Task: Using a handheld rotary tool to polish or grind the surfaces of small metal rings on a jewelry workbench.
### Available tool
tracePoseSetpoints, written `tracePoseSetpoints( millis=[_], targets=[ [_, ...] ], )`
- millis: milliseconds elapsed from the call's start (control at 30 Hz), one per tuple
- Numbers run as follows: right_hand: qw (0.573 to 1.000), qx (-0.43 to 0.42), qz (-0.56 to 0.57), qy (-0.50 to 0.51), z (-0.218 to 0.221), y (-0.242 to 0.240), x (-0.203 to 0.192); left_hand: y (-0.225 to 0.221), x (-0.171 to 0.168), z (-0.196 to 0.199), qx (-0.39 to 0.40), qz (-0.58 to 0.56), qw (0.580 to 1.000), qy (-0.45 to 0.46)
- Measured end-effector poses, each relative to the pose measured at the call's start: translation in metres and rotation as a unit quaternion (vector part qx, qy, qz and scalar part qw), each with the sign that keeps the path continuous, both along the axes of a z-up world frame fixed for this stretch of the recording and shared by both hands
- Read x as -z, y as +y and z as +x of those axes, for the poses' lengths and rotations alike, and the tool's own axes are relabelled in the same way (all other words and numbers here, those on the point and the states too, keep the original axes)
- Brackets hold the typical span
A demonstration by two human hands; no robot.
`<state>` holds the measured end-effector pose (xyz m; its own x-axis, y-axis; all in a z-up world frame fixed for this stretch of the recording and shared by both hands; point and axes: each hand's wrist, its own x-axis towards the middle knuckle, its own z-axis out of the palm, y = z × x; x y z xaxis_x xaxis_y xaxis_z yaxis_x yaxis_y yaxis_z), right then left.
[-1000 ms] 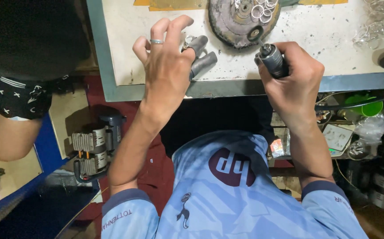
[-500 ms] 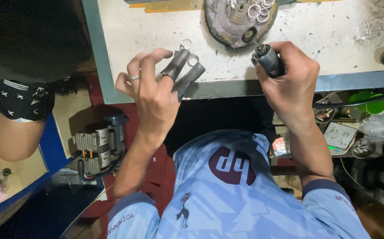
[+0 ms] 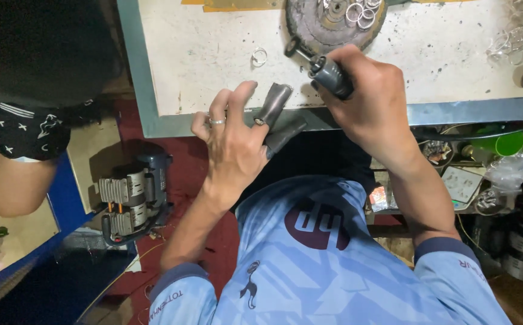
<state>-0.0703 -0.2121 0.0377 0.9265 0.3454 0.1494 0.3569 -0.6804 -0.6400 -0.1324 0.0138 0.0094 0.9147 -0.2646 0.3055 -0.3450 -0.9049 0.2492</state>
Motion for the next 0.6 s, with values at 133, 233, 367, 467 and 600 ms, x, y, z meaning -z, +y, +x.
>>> tracePoseSetpoints(
  millis=[133, 233, 367, 467, 600],
  targets=[
    [0.996, 0.007, -0.071, 0.051, 0.008, 0.018, 0.001, -0.001, -0.001, -0.001, 0.0, -0.001, 1.0, -0.012],
    [0.994, 0.016, -0.082, 0.074, 0.008, 0.025, 0.003, 0.0, 0.001, -0.002, 0.004, -0.016, 0.999, -0.028],
    [0.995, 0.014, -0.07, 0.071, 0.01, 0.027, 0.002, -0.003, 0.008, -0.007, 0.001, -0.017, 1.0, -0.024],
    [0.994, 0.014, -0.033, 0.1, 0.01, 0.03, -0.005, -0.006, 0.014, -0.011, -0.009, -0.019, 0.999, -0.042],
    [0.994, -0.001, 0.01, 0.107, 0.007, 0.03, -0.008, -0.01, 0.01, -0.01, -0.029, -0.03, 0.997, -0.058]
  ],
)
